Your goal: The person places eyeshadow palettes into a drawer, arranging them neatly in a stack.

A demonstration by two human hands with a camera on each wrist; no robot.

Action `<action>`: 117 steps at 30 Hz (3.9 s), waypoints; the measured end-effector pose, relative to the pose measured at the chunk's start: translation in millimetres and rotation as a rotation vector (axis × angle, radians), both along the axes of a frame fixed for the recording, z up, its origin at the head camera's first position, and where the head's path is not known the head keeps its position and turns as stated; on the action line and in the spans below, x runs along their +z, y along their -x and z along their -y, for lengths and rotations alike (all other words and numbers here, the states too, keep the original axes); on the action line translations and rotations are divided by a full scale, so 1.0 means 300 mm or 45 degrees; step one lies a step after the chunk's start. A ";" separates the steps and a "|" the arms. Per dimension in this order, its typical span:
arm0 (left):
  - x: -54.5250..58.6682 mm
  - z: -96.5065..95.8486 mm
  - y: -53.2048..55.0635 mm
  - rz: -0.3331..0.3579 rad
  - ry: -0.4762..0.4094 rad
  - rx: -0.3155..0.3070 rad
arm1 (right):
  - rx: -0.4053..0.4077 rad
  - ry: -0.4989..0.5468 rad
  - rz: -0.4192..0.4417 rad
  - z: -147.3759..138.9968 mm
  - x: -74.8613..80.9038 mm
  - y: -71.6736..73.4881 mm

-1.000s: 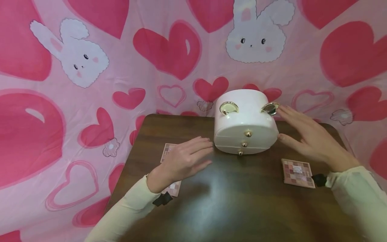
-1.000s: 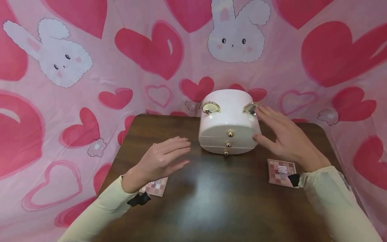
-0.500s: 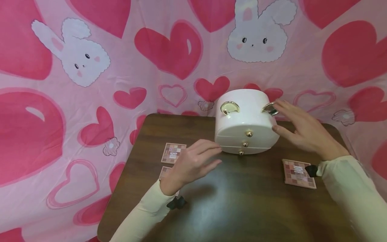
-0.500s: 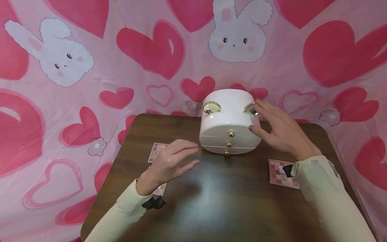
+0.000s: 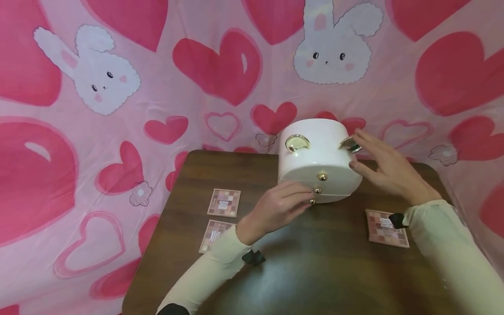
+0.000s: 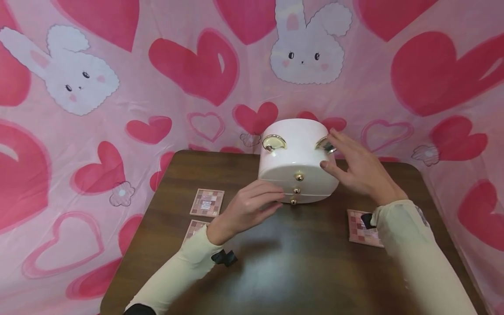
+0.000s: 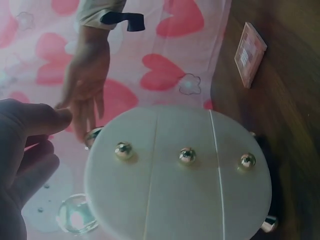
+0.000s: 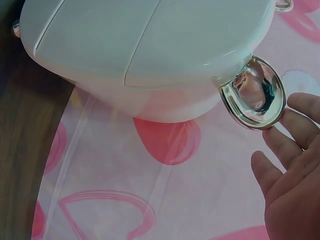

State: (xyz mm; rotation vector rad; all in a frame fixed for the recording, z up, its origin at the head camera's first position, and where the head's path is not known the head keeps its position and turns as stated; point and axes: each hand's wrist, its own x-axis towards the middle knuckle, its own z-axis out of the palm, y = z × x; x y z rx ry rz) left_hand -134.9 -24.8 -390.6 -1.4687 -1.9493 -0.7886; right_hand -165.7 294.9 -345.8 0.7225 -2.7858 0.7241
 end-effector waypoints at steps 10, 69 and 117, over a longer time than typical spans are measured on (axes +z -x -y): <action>-0.050 -0.089 0.060 -0.021 0.066 0.083 | -0.031 0.029 -0.001 0.013 -0.002 -0.001; -0.118 -0.209 0.074 -0.696 0.218 0.193 | -0.040 0.088 0.003 -0.002 0.013 0.010; -0.068 -0.177 -0.104 -0.766 0.078 0.126 | -0.051 0.094 0.017 0.006 0.007 0.006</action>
